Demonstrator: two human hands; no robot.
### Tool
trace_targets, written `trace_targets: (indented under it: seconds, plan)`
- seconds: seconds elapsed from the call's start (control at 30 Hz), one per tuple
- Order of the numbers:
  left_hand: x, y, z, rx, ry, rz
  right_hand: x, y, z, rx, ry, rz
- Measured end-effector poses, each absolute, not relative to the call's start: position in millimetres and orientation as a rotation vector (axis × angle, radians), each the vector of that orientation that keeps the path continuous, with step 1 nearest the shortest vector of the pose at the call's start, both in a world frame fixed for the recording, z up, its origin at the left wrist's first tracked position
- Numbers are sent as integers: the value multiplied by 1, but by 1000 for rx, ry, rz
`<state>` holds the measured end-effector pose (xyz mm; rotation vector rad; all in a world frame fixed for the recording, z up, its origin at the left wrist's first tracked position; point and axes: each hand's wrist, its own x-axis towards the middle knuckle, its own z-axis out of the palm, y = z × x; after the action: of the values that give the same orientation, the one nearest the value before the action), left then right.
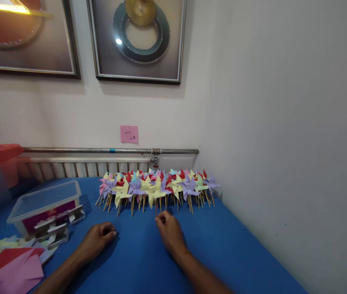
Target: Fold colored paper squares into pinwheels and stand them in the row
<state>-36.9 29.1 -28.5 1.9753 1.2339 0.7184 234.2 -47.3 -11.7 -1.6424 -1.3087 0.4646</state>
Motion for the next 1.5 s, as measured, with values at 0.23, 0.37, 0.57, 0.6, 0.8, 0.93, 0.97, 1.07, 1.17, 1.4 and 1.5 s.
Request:
trace_targets:
  seconds: [0.23, 0.37, 0.57, 0.6, 0.8, 0.93, 0.97, 1.07, 1.17, 1.4, 1.5]
  plan:
    - [-36, 29, -33, 2165, 1280, 620, 382, -91, 3, -2036, -1159, -33]
    - [-36, 28, -33, 2206, 1279, 598, 423, -101, -1, -2213, -1142, -144]
    - [-36, 27, -31, 2216, 1309, 568, 430, -88, -2, -2239, -1163, -165]
    - [-36, 27, -31, 2218, 1304, 564, 431, -85, -2, -2245, -1165, -165]
    - [-37, 29, -34, 2245, 1305, 563, 434, -78, -5, -2279, -1156, -165]
    - [-36, 26, -31, 2250, 1310, 544, 435, -77, -8, -2293, -1146, -160]
    - [-36, 26, -30, 2251, 1309, 544, 435, -77, -8, -2296, -1142, -160]
    - [-35, 24, -28, 2249, 1307, 546, 434, -76, -8, -2307, -1135, -162]
    - [-35, 24, -27, 2254, 1315, 554, 434, -75, -6, -2314, -1141, -155]
    - [-37, 25, -30, 2246, 1290, 568, 434, -71, -5, -2328, -1137, -160]
    - [-37, 26, -30, 2246, 1293, 559, 434, -71, -6, -2324, -1136, -159]
